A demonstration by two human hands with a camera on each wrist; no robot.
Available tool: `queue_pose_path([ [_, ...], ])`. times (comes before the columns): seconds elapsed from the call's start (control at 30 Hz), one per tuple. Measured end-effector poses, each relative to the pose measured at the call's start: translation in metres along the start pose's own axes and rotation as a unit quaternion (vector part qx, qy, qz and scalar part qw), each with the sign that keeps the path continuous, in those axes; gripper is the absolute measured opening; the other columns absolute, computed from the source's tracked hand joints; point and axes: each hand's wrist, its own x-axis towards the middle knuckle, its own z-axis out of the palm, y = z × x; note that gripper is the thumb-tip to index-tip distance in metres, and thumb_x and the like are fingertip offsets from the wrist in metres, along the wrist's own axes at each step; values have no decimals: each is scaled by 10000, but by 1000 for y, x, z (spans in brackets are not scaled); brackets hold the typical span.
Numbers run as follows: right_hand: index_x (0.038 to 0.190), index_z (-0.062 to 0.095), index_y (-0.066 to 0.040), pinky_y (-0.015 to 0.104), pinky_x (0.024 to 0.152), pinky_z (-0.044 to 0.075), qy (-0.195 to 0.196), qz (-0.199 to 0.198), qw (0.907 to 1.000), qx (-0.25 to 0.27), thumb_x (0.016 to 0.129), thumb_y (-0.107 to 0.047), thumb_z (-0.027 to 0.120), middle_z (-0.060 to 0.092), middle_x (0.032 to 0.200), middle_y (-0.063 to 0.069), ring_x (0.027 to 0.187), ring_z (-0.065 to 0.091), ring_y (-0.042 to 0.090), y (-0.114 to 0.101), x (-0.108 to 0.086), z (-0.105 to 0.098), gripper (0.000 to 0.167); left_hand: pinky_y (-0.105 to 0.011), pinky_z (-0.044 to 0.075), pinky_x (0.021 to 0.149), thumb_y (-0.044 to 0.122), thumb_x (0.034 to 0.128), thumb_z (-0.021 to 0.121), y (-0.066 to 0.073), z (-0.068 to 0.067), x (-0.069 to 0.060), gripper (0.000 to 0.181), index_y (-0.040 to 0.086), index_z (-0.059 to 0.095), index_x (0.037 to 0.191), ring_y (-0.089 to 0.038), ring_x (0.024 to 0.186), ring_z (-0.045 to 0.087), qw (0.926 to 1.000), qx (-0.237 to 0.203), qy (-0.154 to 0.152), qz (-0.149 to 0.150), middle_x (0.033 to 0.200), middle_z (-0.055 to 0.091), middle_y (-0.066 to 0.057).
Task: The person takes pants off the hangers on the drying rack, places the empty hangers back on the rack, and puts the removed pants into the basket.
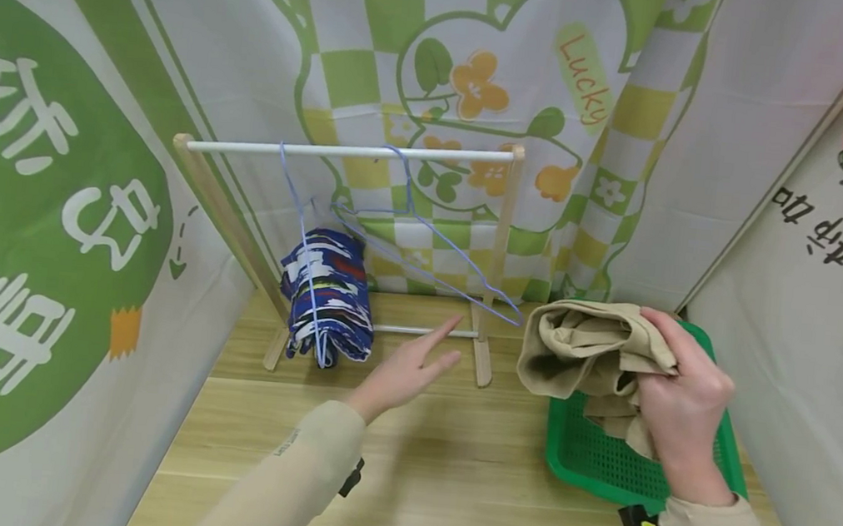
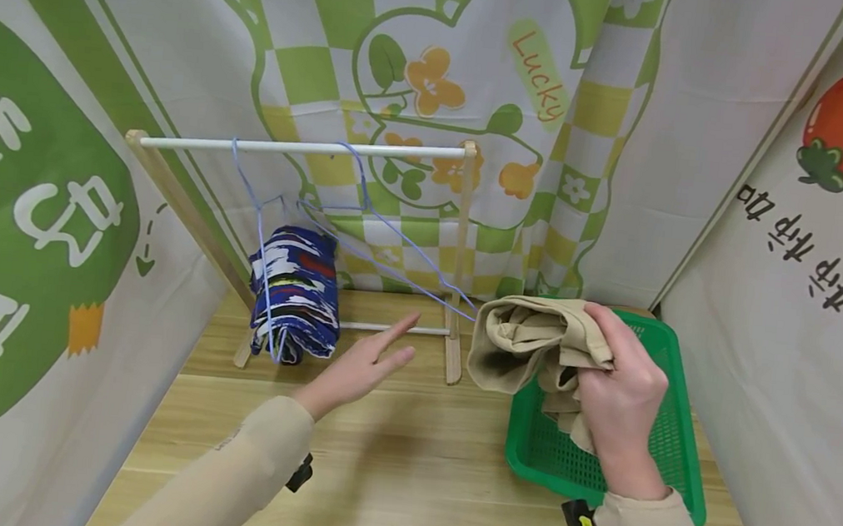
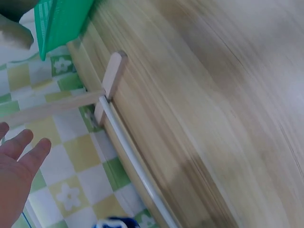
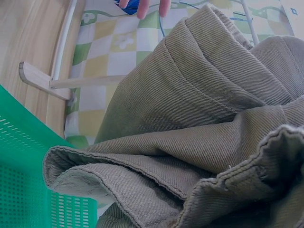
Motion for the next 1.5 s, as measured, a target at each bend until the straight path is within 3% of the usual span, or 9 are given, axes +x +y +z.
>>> queue_pose_path([
  [0.2, 1097, 783, -5, 67, 946, 466, -1, -118, 9999, 66, 856, 119, 704, 758, 1025, 226, 907, 721, 402, -6, 0, 3, 282, -511, 350, 1198, 599, 1071, 334, 8, 7, 3, 667, 236, 279, 1628, -311, 1411, 485, 9992, -336, -140, 142, 1597, 426, -27],
  [0.27, 1098, 782, -4, 74, 951, 469, 11, -145, 9998, 112, 856, 120, 698, 758, 1027, 224, 923, 726, 375, -7, 0, 4, 284, -500, 358, 1196, 603, 1073, 314, 12, 9, 4, 670, 225, 286, 1626, -307, 1404, 493, 9986, -439, -223, 186, 1592, 435, -34],
  [0.5, 1111, 777, -4, 77, 972, 459, -15, -242, 9995, 222, 865, 118, 673, 759, 1056, 207, 1100, 611, -101, -10, -2, 6, 293, -526, 332, 1204, 659, 1055, 264, 27, 14, 5, 671, 300, 292, 1621, -295, 1441, 444, 9952, -844, -485, -6, 1585, 447, -8],
  [0.67, 1120, 773, 1, 82, 979, 458, -56, -306, 9990, 310, 875, 124, 642, 760, 1070, 198, 1129, 587, -121, -14, -3, 8, 304, -525, 351, 1192, 652, 1061, 229, 35, 19, 7, 650, 322, 294, 1618, -308, 1425, 467, 9919, -1115, -592, -137, 1565, 478, -22],
  [0.77, 1123, 771, 1, 84, 982, 459, -86, -365, 9988, 302, 879, 125, 636, 761, 1073, 193, 1101, 662, -5, -15, -5, 10, 306, -499, 426, 1142, 642, 1067, 195, 37, 22, 10, 667, 287, 281, 1625, -337, 1365, 537, 9877, -1410, -670, -117, 1533, 519, -53],
  [0.93, 1123, 771, -1, 99, 992, 466, -123, -466, 9984, 309, 879, 115, 638, 756, 1070, 208, 1026, 725, 210, -16, -7, 12, 301, -508, 470, 1107, 630, 1073, 160, 42, 26, 15, 696, 227, 261, 1632, -369, 1326, 569, 9698, -2251, -910, -224, 1524, 511, -141],
  [1.13, 1139, 767, -4, 116, 1010, 470, -157, -532, 9976, 412, 892, 86, 626, 757, 1099, 186, 1134, 657, 5, -17, -8, 15, 298, -563, 489, 1074, 649, 1059, 93, 50, 29, 18, 793, 119, 300, 1611, -407, 1287, 593, 9437, -3022, -1228, -552, 1474, 526, -237],
  [1.3, 1135, 765, 5, 126, 1016, 474, -145, -599, 9968, 511, 899, 70, 607, 757, 1097, 188, 1158, 623, -44, -21, -8, 17, 291, -570, 518, 1034, 714, 1025, 95, 55, 30, 17, 904, 45, 396, 1554, -431, 1253, 612, 9232, -3488, -1346, -892, 1400, 582, -271],
  [1.5, 1127, 762, 17, 134, 1020, 478, -124, -731, 9953, 629, 886, 62, 624, 760, 1095, 178, 1172, 620, -38, -26, -9, 19, 282, -579, 530, 1013, 756, 1004, 126, 57, 32, 18, 933, 45, 401, 1542, -431, 1245, 615, 9015, -3913, -1521, -1047, 1391, 594, -267],
])
